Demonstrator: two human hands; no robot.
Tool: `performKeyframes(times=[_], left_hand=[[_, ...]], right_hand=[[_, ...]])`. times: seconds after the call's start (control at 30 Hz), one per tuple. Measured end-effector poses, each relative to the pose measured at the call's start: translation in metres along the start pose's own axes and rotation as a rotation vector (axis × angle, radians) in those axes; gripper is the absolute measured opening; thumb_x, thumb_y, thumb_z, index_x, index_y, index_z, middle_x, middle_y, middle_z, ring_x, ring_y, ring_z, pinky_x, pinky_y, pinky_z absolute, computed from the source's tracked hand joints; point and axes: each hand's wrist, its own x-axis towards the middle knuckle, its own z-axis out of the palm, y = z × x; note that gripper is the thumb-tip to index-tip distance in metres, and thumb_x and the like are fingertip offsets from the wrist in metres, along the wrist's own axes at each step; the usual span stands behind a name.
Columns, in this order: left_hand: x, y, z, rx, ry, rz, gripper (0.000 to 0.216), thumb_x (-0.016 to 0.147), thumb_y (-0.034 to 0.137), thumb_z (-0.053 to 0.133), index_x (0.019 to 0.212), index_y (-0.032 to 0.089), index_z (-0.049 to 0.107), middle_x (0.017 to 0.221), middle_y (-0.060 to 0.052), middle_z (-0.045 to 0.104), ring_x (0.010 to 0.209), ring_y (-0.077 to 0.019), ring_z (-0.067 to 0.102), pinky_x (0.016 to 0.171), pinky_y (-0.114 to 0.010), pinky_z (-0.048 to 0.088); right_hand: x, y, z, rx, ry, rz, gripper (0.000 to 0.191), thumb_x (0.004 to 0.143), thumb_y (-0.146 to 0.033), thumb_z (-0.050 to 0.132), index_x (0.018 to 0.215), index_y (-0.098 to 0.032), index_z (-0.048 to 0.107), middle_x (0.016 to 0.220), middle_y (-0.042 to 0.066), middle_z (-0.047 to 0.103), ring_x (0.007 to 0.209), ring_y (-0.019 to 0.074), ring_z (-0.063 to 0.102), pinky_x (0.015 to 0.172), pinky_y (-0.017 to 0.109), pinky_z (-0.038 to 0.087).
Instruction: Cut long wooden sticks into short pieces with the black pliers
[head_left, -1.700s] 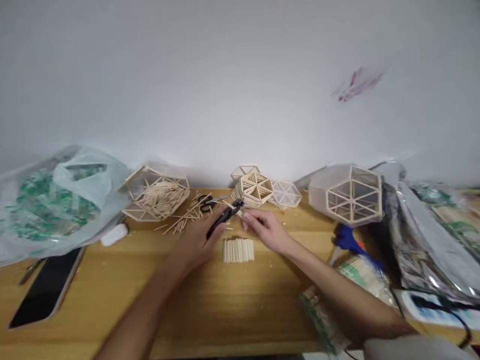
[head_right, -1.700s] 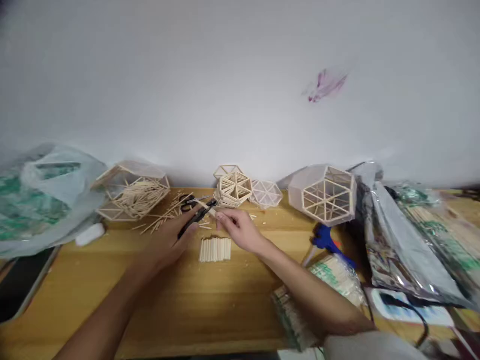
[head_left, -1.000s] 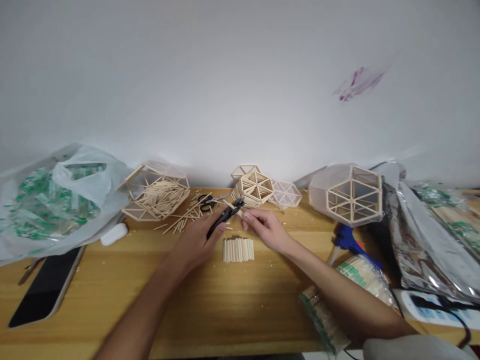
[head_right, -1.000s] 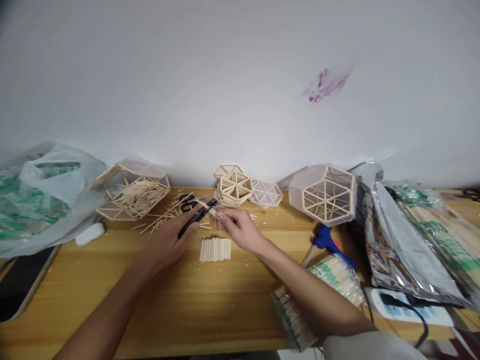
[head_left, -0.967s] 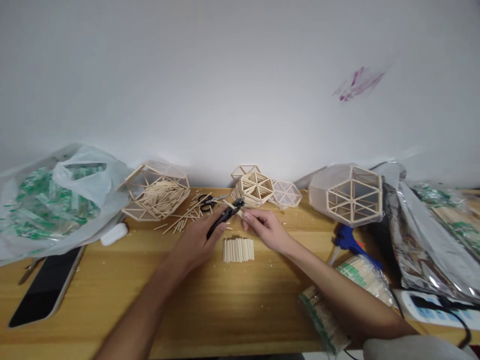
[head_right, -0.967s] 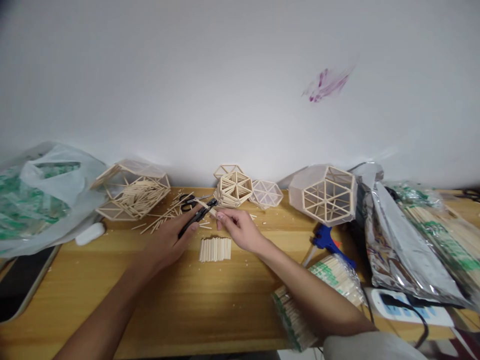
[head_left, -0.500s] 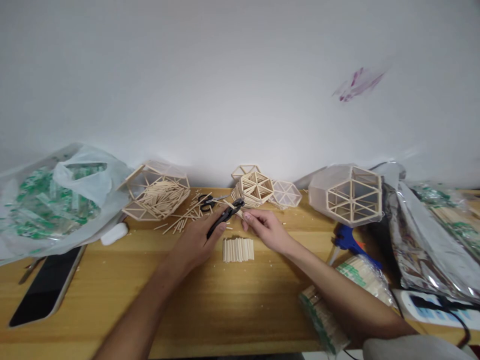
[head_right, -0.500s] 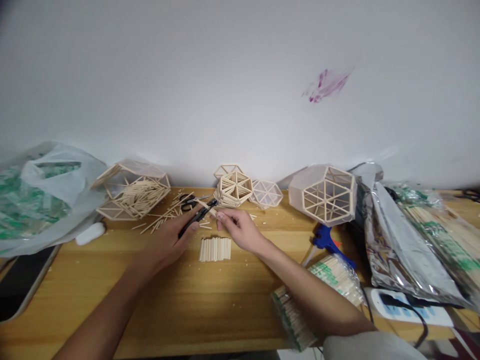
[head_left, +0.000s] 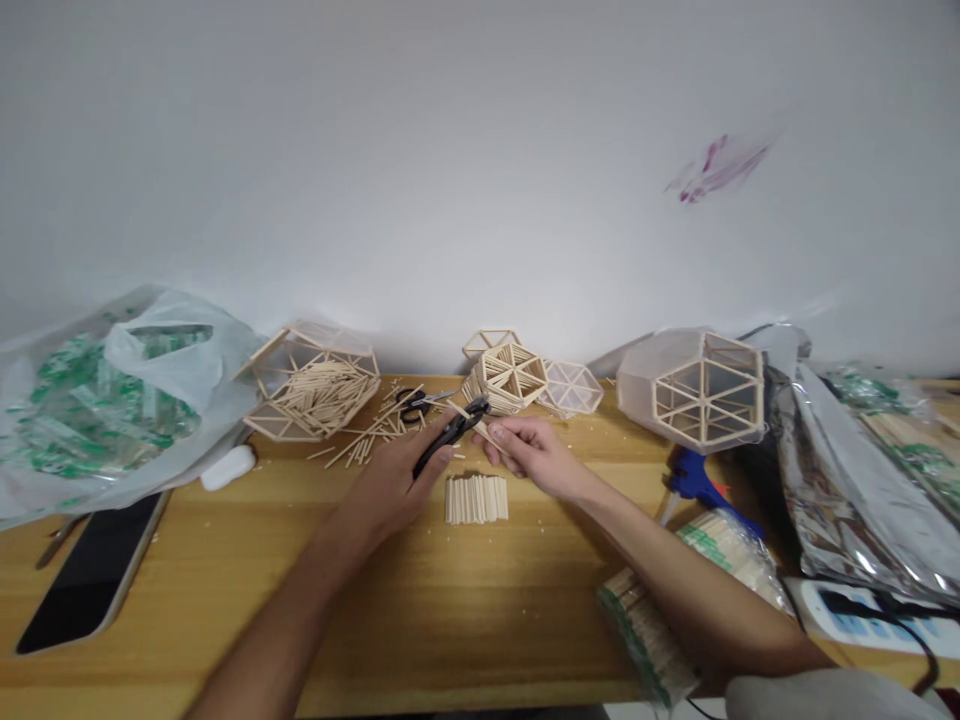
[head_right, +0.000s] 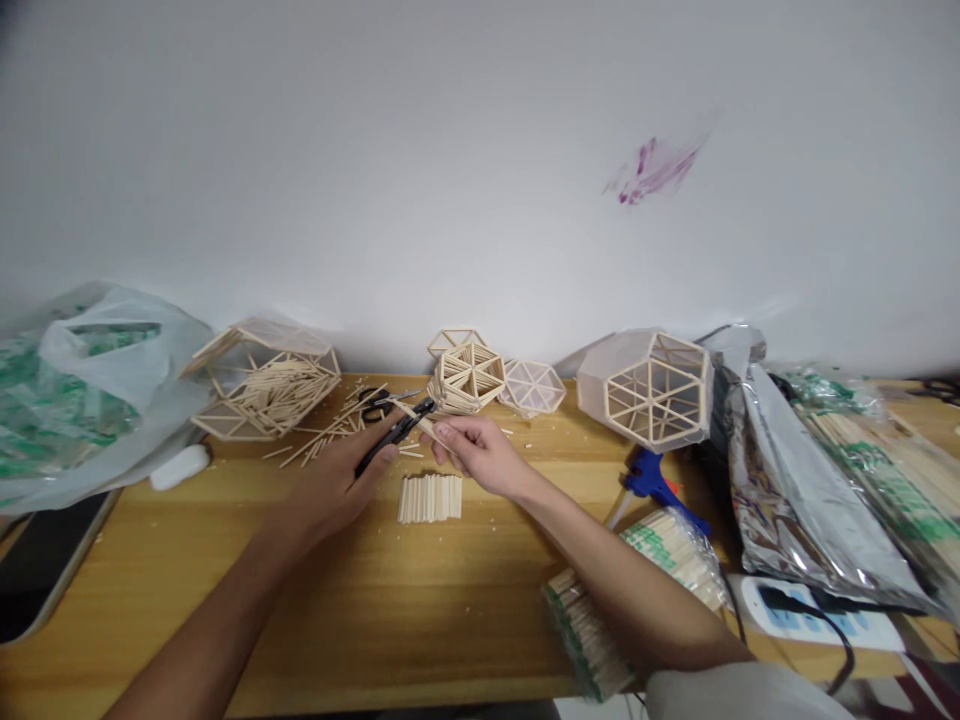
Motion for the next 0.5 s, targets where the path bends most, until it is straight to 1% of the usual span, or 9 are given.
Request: performKeyframes(times=[0.2,0.3,0.4,0.5], left_hand=[[-0.0010,0.0005,-0.0017,-0.002,0.000,-0.022,0.049,0.102,0.042,0.043,0.149,0.028,0.050,0.136,-0.004,0.068,0.119,-0.0233,0.067,0.101,-0.035,0.052],[-0.0008,0.0007,-0.0018,0.006,0.006,-0.025,0.050,0.102,0.041,0.043,0.149,0.029,0.049,0.137,-0.004,0.067,0.121,-0.0230,0.066,0.100,-0.035,0.052],[-0.0004,0.0002,-0.0008,0.015,0.007,-0.023,0.050,0.102,0.041,0.043,0.150,0.029,0.047,0.138,-0.004,0.066,0.122,-0.0227,0.065,0.101,-0.035,0.051],[-0.0001,-0.0003,0.0003,0.031,0.011,-0.024,0.050,0.102,0.041,0.042,0.150,0.029,0.048,0.138,-0.004,0.066,0.121,-0.0227,0.066,0.101,-0.035,0.051]], right_hand=[[-0.0009,-0.0064,0.0053,0.023,0.016,0.019,0.051,0.095,-0.064,0.052,0.080,-0.016,0.063,0.065,-0.002,0.054,0.048,0.0085,0.036,0.046,0.023,0.026],[-0.0009,-0.0091,0.0069,0.010,0.025,0.004,0.053,0.096,-0.063,0.052,0.075,-0.016,0.061,0.059,-0.003,0.049,0.049,0.0090,0.036,0.047,0.023,0.026],[-0.0004,-0.0088,0.0066,-0.012,0.025,0.001,0.054,0.096,-0.064,0.050,0.074,-0.016,0.060,0.055,-0.004,0.044,0.049,0.0093,0.035,0.048,0.023,0.026],[0.0002,-0.0076,0.0056,-0.033,0.025,-0.007,0.055,0.096,-0.064,0.049,0.074,-0.016,0.061,0.057,-0.004,0.045,0.050,0.0095,0.036,0.049,0.023,0.026]])
